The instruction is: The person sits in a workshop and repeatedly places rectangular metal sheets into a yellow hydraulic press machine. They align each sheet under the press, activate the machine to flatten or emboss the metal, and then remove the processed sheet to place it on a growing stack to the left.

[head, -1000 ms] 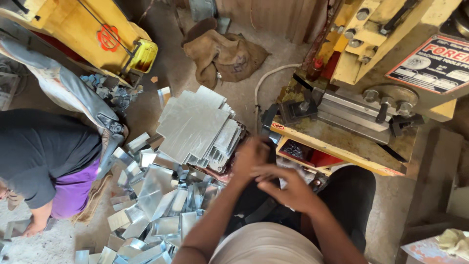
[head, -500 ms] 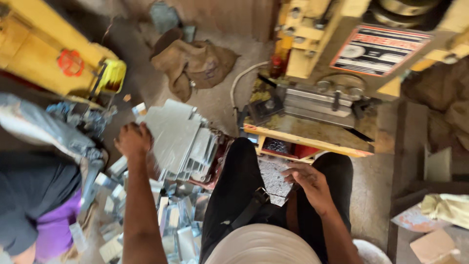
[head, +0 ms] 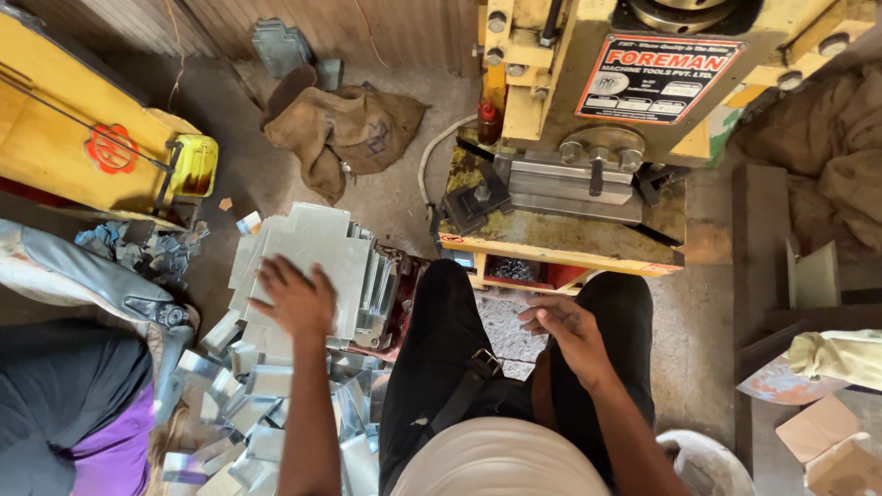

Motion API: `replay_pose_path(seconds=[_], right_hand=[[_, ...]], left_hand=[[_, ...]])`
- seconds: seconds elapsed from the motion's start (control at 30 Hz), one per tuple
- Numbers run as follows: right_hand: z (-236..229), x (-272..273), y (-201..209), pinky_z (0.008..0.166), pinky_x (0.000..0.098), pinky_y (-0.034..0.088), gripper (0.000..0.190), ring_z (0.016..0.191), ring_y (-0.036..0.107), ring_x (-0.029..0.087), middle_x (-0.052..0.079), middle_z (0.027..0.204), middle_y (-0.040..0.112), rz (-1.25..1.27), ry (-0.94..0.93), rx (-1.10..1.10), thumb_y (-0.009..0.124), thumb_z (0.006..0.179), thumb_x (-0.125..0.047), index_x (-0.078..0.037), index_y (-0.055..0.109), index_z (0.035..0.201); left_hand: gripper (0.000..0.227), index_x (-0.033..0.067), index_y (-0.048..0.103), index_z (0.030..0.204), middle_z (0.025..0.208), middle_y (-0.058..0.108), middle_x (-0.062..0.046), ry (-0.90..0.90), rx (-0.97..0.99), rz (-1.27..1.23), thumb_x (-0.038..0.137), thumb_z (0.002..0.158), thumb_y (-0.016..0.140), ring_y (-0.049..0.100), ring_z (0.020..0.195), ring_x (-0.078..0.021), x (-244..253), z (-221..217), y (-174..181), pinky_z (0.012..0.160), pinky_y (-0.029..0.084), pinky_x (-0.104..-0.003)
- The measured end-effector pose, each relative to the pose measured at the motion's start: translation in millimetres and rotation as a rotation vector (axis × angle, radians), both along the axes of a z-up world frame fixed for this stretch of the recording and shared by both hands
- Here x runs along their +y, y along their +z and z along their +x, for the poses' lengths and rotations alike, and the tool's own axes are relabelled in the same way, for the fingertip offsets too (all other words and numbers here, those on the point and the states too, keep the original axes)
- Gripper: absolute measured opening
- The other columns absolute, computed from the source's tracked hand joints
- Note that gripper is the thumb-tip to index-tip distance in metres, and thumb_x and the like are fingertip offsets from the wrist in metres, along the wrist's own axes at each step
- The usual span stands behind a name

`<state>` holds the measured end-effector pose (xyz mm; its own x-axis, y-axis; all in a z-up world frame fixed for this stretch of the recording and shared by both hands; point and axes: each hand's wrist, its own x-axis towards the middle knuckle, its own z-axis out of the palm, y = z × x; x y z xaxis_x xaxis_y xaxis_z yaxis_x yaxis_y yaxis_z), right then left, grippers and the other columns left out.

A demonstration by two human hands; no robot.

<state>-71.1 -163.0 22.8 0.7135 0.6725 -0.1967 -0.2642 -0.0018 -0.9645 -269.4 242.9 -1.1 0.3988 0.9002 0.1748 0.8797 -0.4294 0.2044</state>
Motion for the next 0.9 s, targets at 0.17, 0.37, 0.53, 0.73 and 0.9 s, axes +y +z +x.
replay_pose_path(seconds=[0.17,0.37,0.53,0.73,0.9], right_hand=[[-4,10,7,0.084,0.0348,0.059,0.033,0.092,0.074,0.021,0.015,0.103,0.078,-0.024,0.063,-0.023,0.062,0.099,-0.02,0.003,0.068,0.123],[-4,16,7,0.084,0.0346,0.058,0.032,0.092,0.073,0.021,0.016,0.103,0.077,-0.008,0.102,-0.022,0.061,0.1,-0.02,0.004,0.067,0.122],[-4,13,7,0.084,0.0349,0.058,0.032,0.092,0.073,0.022,0.016,0.103,0.077,0.014,0.07,-0.001,0.061,0.1,-0.019,0.004,0.067,0.122],[-3,2,5,0.085,0.0354,0.058,0.032,0.093,0.073,0.022,0.016,0.104,0.077,-0.068,0.014,0.05,0.061,0.099,-0.018,0.003,0.066,0.122],[2,-1,-2,0.086,0.0348,0.058,0.031,0.093,0.073,0.022,0.016,0.104,0.077,-0.051,-0.002,0.058,0.06,0.101,-0.019,0.004,0.067,0.12]], left_hand=[[0.087,-0.0002,0.035,0.157,0.164,0.032,-0.024,-0.197,0.126,0.042,0.059,0.095,0.051,0.026,0.149,-0.0472,-59,18,1,0.113,0.016,-0.073],[0.054,-0.0013,0.05,0.148,0.153,0.053,-0.021,-0.298,0.145,0.273,0.027,0.103,0.055,0.051,0.135,-0.051,-73,18,-18,0.117,0.038,-0.058],[0.051,-0.0027,0.054,0.143,0.141,0.063,-0.021,-0.391,0.141,0.308,0.015,0.095,0.056,0.067,0.116,-0.047,-66,9,4,0.102,0.052,-0.052],[0.047,0.0083,0.065,0.134,0.12,0.074,-0.018,-0.229,0.085,0.213,0.001,0.088,0.057,0.076,0.082,-0.0332,-46,-10,82,0.069,0.062,-0.045],[0.032,0.0186,0.077,0.117,0.104,0.079,-0.01,-0.007,0.036,0.282,0.002,0.095,0.061,0.073,0.068,-0.0256,-23,-23,118,0.053,0.054,-0.041]])
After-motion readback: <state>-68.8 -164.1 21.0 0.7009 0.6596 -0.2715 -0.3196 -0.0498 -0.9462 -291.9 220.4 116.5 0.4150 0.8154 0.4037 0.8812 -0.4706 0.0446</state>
